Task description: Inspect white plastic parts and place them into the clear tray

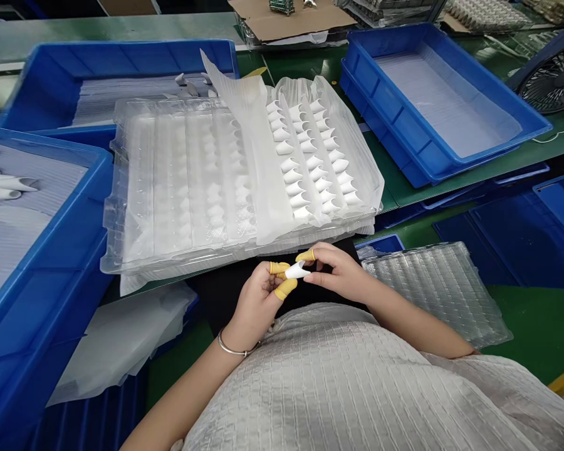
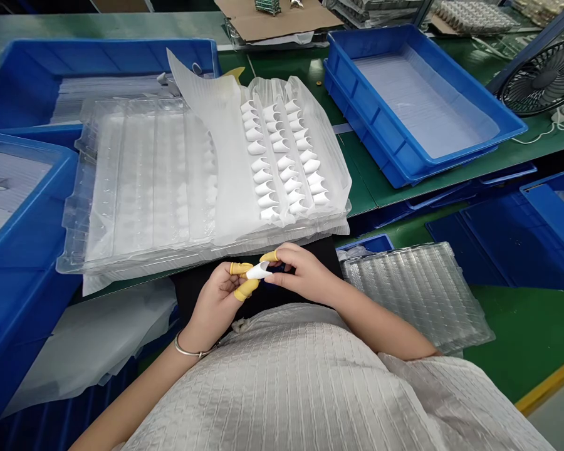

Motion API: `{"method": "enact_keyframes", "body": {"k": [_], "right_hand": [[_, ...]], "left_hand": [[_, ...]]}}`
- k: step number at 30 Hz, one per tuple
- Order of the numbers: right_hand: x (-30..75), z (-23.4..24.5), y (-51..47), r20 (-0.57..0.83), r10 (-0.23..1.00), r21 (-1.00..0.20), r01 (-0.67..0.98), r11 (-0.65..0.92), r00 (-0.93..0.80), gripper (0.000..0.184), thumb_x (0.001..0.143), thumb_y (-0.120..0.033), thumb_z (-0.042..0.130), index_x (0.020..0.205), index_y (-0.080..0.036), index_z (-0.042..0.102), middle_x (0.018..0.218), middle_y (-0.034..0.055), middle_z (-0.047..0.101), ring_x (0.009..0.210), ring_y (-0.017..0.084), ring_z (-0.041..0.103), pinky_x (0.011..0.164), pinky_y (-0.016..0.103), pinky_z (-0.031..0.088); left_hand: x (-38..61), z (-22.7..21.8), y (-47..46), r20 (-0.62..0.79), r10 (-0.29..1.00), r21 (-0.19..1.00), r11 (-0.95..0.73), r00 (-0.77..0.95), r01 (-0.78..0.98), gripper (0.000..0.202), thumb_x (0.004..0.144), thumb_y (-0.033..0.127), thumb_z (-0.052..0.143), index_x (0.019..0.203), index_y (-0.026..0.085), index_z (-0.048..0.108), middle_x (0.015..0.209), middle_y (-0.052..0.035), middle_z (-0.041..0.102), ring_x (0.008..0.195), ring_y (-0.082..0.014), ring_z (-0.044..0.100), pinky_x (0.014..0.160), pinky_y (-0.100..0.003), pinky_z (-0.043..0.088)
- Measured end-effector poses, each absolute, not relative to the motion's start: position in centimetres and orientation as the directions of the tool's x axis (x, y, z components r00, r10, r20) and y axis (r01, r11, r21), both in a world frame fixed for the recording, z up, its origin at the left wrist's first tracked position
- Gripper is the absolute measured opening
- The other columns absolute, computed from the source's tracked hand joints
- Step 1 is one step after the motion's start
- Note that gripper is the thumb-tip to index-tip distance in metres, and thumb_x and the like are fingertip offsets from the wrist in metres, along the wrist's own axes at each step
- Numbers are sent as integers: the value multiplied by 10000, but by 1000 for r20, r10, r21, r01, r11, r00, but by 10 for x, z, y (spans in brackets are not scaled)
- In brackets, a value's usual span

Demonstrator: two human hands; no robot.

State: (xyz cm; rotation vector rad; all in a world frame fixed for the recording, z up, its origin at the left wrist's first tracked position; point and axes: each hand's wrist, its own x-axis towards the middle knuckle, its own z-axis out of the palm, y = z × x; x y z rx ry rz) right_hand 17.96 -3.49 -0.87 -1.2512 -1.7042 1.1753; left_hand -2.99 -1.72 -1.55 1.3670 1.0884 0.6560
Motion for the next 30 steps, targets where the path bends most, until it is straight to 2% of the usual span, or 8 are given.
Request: {"method": "enact_keyframes", "body": {"k": [4, 6, 8, 11, 13, 18, 23, 30], "right_hand": [[181, -11, -38, 112, 950, -881, 414, 230, -290, 297, 878, -338, 689, 1151, -239, 626, 1085, 82, 576, 1038, 239, 538, 919, 407, 444], [181, -14, -37, 42, 962, -927, 348, 139, -270, 368, 860, -390, 701, 1179, -234, 607, 1081, 76, 566, 1004, 228, 551, 862, 373, 468], [179, -18, -37, -74, 967, -967, 253, -10, -245, 331, 878, -482, 644, 1043, -196, 640, 947, 49, 576, 866, 196, 563, 747, 318, 469], [176, -23, -35, -237, 940, -968, 142, -207, -245, 427, 917, -557, 534, 763, -165, 604, 730, 5, 545, 699, 151, 512, 650, 277, 411], [174, -24, -35, -286, 922, -958, 97, -270, -259, 434, 909, -556, 549, 731, -161, 585, 700, -4, 540, 680, 141, 495, 641, 269, 389], [170, -19, -35, -294, 925, -955, 112, -275, -240, 408, 897, -536, 566, 728, -165, 585, 684, -15, 516, 657, 133, 461, 610, 261, 363], [165, -11, -36, -249, 950, -957, 195, -212, -189, 329, 847, -478, 642, 753, -164, 617, 703, -14, 502, 645, 126, 433, 572, 247, 351], [165, -14, -37, -304, 931, -952, 85, -293, -201, 330, 830, -481, 657, 773, -158, 622, 695, -14, 510, 653, 131, 449, 588, 254, 363]], "left_hand": [[-31, -17, -18, -215, 887, 967, 137, 408, 213, 191, 827, 310, 655, 943, 190, 563, 778, 8, 597, 647, -117, 552, 584, -248, 466], [-32, -19, -18, -172, 897, 967, 74, 408, 244, 177, 839, 305, 645, 955, 192, 575, 785, 3, 603, 655, -123, 561, 590, -254, 466], [-33, -20, -17, -95, 904, 953, -38, 417, 301, 134, 847, 285, 634, 933, 194, 587, 781, 3, 601, 661, -128, 561, 609, -265, 466], [-33, -19, -17, 9, 892, 905, -200, 452, 376, 67, 851, 255, 625, 865, 196, 595, 770, 5, 598, 666, -132, 556, 624, -272, 459], [-32, -16, -17, 17, 885, 893, -223, 466, 391, 66, 855, 259, 622, 868, 199, 599, 764, 7, 601, 657, -133, 558, 614, -272, 459], [-30, -12, -18, -70, 891, 921, -116, 449, 373, 175, 852, 324, 639, 965, 200, 592, 768, 7, 604, 652, -139, 574, 602, -275, 483], [-29, -13, -17, -136, 890, 931, -35, 435, 363, 196, 850, 369, 643, 868, 194, 557, 775, 3, 587, 658, -131, 548, 584, -257, 451], [-31, -11, -16, -246, 862, 964, 169, 444, 207, 198, 939, 312, 482, 781, 199, 518, 673, 27, 554, 642, -126, 516, 649, -265, 429]]}}
